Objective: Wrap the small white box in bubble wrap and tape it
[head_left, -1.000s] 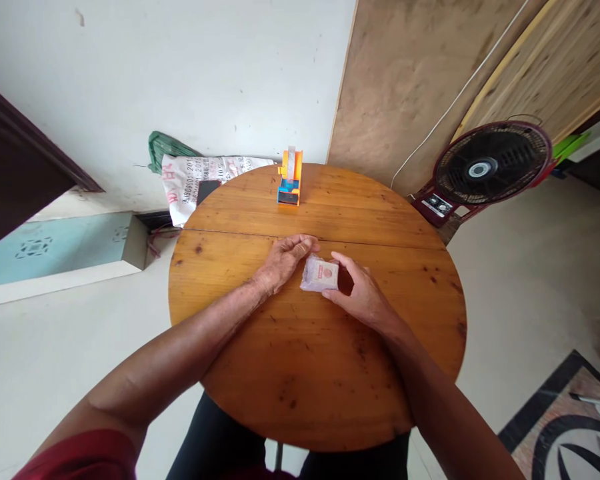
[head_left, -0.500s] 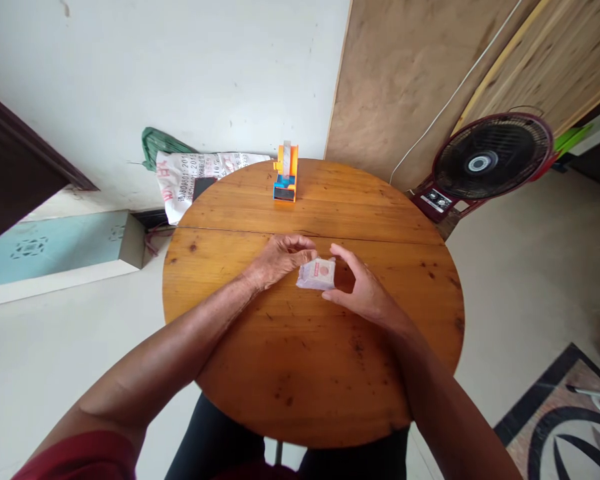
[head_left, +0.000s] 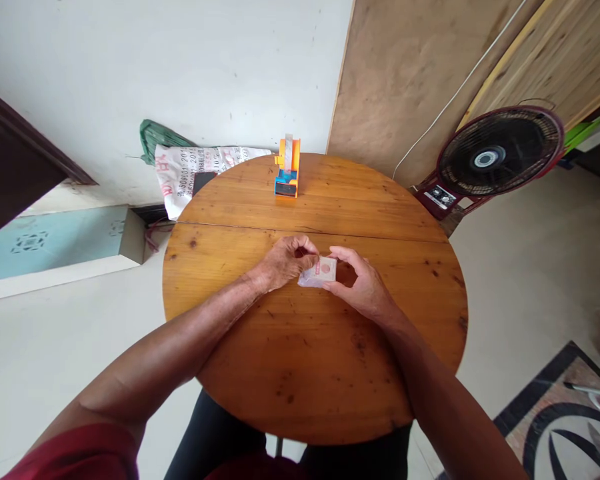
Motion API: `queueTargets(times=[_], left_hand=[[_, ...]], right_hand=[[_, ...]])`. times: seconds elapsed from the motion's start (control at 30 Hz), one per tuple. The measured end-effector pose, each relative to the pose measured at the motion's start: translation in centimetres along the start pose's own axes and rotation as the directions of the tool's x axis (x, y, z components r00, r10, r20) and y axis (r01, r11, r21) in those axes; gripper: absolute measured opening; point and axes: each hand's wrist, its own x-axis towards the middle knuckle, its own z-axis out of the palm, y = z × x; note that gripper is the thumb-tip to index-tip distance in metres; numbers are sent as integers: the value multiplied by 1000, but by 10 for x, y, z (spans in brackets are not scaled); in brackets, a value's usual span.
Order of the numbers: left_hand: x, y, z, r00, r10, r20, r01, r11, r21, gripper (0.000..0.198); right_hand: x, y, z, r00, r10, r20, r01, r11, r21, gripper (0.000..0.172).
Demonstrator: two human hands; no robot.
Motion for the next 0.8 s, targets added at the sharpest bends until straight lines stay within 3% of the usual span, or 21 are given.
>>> queueTargets(times=[0.23, 0.53, 0.8], left_hand=[[-2, 0, 1, 999, 33, -7, -33, 999, -32, 21], [-4, 1, 9, 999, -32, 30, 37, 984, -176, 35], [-3, 5, 7, 993, -59, 106, 65, 996, -53, 27]], right_hand=[[-1, -4, 1, 998, -29, 50, 27, 999, 42, 70], [-6, -2, 7, 991, -111, -76, 106, 992, -66, 72], [-6, -5, 10, 969, -217, -115, 199, 968, -153, 69]])
